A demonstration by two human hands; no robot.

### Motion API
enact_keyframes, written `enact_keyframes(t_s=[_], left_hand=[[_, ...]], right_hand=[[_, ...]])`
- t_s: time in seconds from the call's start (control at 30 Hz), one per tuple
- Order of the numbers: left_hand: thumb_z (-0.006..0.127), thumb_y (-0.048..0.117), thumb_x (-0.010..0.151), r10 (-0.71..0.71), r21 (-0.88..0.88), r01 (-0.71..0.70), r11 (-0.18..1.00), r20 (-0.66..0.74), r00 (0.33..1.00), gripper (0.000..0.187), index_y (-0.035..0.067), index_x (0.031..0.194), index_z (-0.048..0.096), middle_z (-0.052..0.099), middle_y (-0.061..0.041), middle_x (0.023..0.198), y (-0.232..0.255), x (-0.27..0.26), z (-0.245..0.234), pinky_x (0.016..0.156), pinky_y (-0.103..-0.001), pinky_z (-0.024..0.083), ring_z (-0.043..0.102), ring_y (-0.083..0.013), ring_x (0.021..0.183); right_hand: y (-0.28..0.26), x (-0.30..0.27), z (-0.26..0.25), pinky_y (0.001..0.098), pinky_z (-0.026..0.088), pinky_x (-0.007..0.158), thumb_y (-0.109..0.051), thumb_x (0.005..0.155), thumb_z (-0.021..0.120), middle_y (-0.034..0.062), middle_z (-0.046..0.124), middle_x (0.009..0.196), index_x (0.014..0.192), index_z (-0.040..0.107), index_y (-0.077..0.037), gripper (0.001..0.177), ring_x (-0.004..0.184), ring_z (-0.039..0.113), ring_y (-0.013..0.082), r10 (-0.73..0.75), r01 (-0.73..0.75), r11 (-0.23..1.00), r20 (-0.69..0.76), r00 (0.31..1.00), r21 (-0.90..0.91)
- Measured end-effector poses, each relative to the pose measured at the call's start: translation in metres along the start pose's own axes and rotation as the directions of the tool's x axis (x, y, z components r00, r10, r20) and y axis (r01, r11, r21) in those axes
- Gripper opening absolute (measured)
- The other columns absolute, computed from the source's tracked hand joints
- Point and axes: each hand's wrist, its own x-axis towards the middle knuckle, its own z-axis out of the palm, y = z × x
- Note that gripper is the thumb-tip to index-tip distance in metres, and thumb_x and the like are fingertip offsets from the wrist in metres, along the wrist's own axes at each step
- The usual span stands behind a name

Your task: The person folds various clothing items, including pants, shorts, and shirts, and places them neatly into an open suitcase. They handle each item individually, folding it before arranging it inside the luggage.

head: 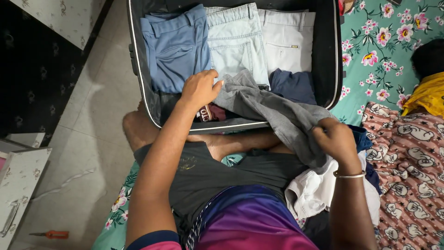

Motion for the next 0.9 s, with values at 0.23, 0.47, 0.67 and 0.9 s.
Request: enact_keyframes(t_s=[0.23,0.47,0.67,0.9], left_hand=[[0.071,0.026,0.092,0.02,-0.046,-0.024,0.999,-0.087,0.996,0.024,0.003,0.101,0.069,0.075,-0.014,0.093,0.002,0.002,-0.002,0.074,-0.049,0.054,0.071,-0.0358,0.084],[0.07,0.023,0.093,0.022,-0.089,-0.039,0.995,-0.19,0.982,0.021,0.004,0.103,0.067,0.073,-0.012,0.092,0.006,0.0,-0.007,0.072,-0.046,0.055,0.071,-0.0325,0.083],[0.07,0.024,0.094,0.061,-0.106,-0.083,0.991,-0.196,0.979,0.022,0.005,0.104,0.066,0.074,-0.011,0.094,0.003,0.0,-0.004,0.071,-0.046,0.054,0.072,-0.0319,0.084],[0.072,0.027,0.091,0.123,-0.079,-0.133,0.988,-0.119,0.985,0.026,0.006,0.105,0.068,0.074,-0.012,0.095,0.001,-0.002,0.002,0.072,-0.048,0.054,0.071,-0.0335,0.083]], right_hand=[[-0.033,0.014,-0.045,0.0248,0.05,0.078,-0.022,0.098,0.051,0.0055,0.068,0.094,0.107,0.065,0.0,0.027,0.081,0.06,0.0133,0.174,0.026,0.085,-0.041,0.984,0.996],[-0.099,0.051,-0.02,0.0271,0.051,0.087,-0.025,0.112,0.057,0.0051,0.065,0.101,0.119,0.064,0.0,0.026,0.093,0.061,0.0124,-0.004,0.035,0.04,-0.035,0.999,0.999],[-0.13,0.042,-0.004,0.0349,0.05,0.099,-0.03,0.097,0.068,0.0117,0.069,0.123,0.124,0.063,-0.001,0.04,0.117,0.065,0.0234,-0.271,0.158,0.67,0.041,0.962,0.725],[-0.124,0.021,0.005,0.0502,0.037,0.104,-0.037,0.071,0.08,0.0224,0.058,0.139,0.13,0.063,0.0,0.072,0.131,0.045,0.0455,-0.549,0.544,0.835,0.058,0.834,0.088]])
